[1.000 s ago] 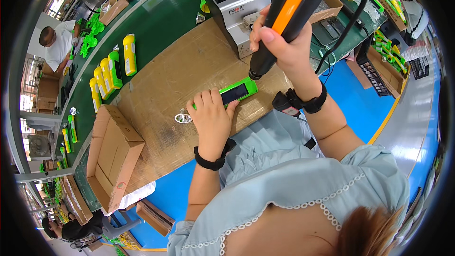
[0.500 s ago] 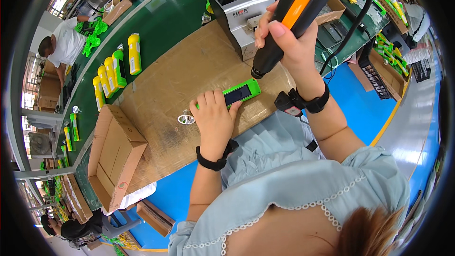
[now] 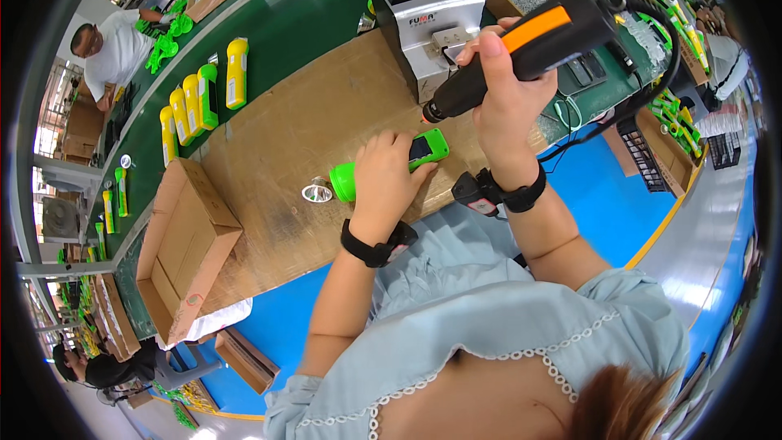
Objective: Assembling the body and head components of green flashlights using an electric screwdriver.
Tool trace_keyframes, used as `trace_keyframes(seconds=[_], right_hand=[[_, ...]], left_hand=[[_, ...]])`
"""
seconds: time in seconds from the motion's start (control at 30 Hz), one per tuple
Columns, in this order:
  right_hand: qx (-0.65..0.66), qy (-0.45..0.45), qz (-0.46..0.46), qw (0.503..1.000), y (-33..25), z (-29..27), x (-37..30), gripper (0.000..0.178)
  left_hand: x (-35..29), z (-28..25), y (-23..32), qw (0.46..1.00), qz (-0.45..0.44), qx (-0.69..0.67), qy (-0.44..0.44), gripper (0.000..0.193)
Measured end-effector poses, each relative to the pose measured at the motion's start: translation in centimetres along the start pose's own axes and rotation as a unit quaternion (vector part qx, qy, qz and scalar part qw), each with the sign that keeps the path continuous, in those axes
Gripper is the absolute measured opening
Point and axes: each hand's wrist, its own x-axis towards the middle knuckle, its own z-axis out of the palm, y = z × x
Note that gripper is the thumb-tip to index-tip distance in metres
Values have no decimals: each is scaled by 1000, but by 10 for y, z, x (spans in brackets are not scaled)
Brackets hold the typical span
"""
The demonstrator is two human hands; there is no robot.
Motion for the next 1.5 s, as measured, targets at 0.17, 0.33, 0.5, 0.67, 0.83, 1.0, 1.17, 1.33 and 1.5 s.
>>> trace_keyframes(seconds=[0.17,0.33,0.5,0.67,0.83,1.0,1.17,1.33,1.5], right_hand=[[38,58,-10,998,0,-5,-4,34],[51,38,-23,998,-1,-4,-8,33],[63,52,-2,997,0,-2,-12,33],[43,45,-6,998,2,-7,-11,32],[23,36,-6,999,2,-10,-12,31],[15,36,-14,999,0,-14,-14,32],[29,23,-14,999,-3,-12,-11,34],[115,-16,-6,993,-7,-12,-8,33],[232,-55,19,971,-26,-17,-1,37]], left_hand=[[-4,2,6,999,-34,-8,18,42],[-4,-3,6,996,-87,-18,-10,42],[-2,-7,9,992,-119,-33,-41,42],[1,-6,9,992,-116,-39,-41,42],[0,-6,11,993,-111,-35,-32,42],[-1,-5,10,994,-98,-39,-15,43],[-5,-2,8,997,-79,2,-13,43],[6,-3,12,995,17,-10,100,34],[16,-11,12,989,62,-96,93,23]])
